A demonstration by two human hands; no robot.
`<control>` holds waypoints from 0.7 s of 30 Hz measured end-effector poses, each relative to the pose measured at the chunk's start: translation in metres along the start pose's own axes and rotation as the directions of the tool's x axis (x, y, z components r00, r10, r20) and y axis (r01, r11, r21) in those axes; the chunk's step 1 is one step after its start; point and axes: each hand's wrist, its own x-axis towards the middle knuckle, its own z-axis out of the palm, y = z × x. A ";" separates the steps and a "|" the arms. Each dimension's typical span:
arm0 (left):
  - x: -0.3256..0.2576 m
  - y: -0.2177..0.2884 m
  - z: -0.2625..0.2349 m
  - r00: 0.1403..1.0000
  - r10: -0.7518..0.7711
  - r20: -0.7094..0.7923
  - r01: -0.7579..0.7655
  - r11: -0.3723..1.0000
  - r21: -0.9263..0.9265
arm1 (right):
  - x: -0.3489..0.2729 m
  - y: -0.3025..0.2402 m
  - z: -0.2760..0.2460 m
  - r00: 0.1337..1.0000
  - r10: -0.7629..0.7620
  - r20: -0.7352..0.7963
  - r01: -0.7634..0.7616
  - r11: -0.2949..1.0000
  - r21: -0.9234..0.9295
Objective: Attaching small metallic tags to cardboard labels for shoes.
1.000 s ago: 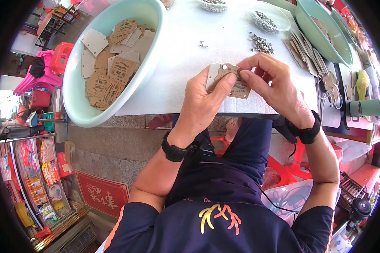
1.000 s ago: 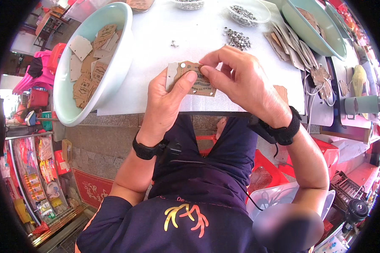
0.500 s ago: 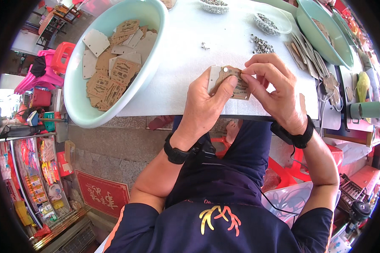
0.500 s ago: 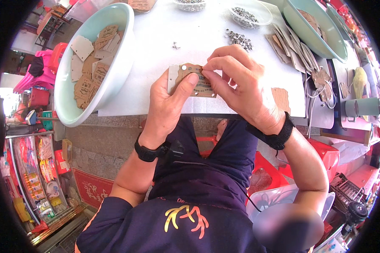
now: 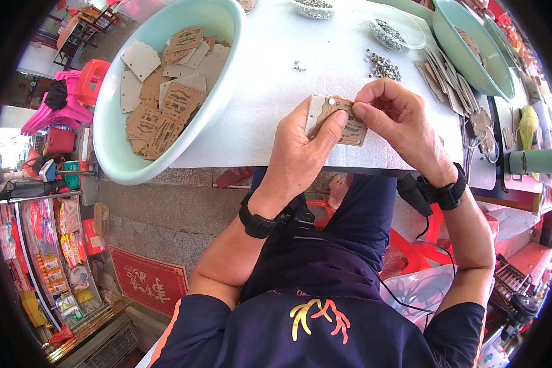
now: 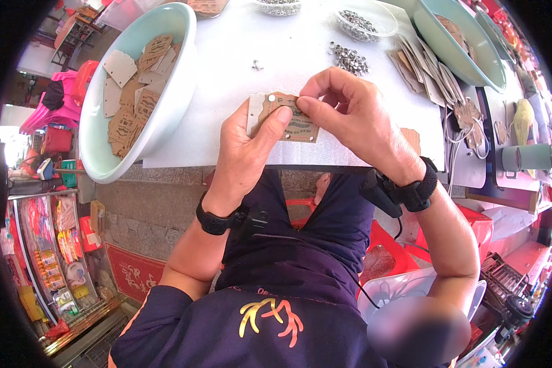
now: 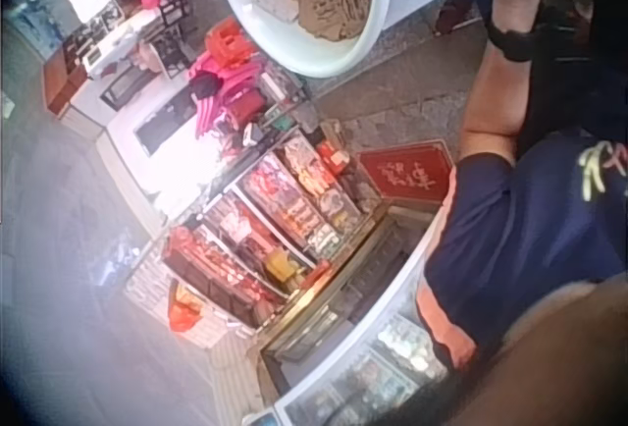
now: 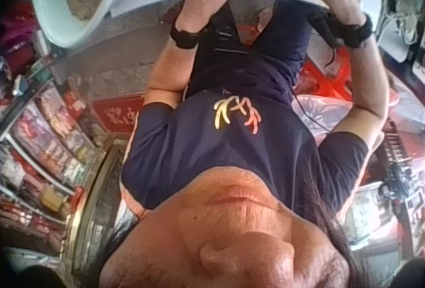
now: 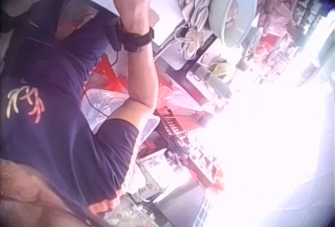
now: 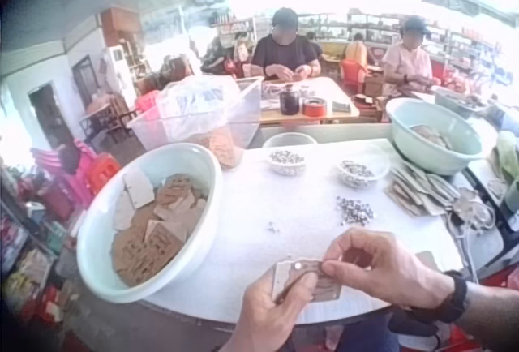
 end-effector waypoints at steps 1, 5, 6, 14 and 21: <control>0.000 0.000 0.000 1.000 0.008 -0.002 -0.008 1.000 0.014 | 0.000 -0.001 0.002 1.000 0.000 -0.001 0.000 1.000 0.000; 0.000 -0.001 -0.001 1.000 -0.002 0.017 0.001 1.000 0.023 | 0.001 -0.002 0.000 1.000 -0.006 0.000 0.006 1.000 0.027; 0.000 0.000 0.000 1.000 0.003 0.014 -0.004 0.999 0.036 | 0.001 -0.003 -0.003 0.998 0.005 0.062 0.000 0.997 -0.079; 0.000 0.001 0.002 1.000 0.019 0.014 -0.020 0.998 0.056 | 0.002 -0.017 -0.012 0.991 0.015 0.136 0.023 0.961 -0.275; 0.000 -0.003 0.002 1.000 0.010 -0.002 -0.010 0.999 0.031 | 0.000 -0.017 -0.015 0.988 0.033 0.152 0.010 0.961 -0.278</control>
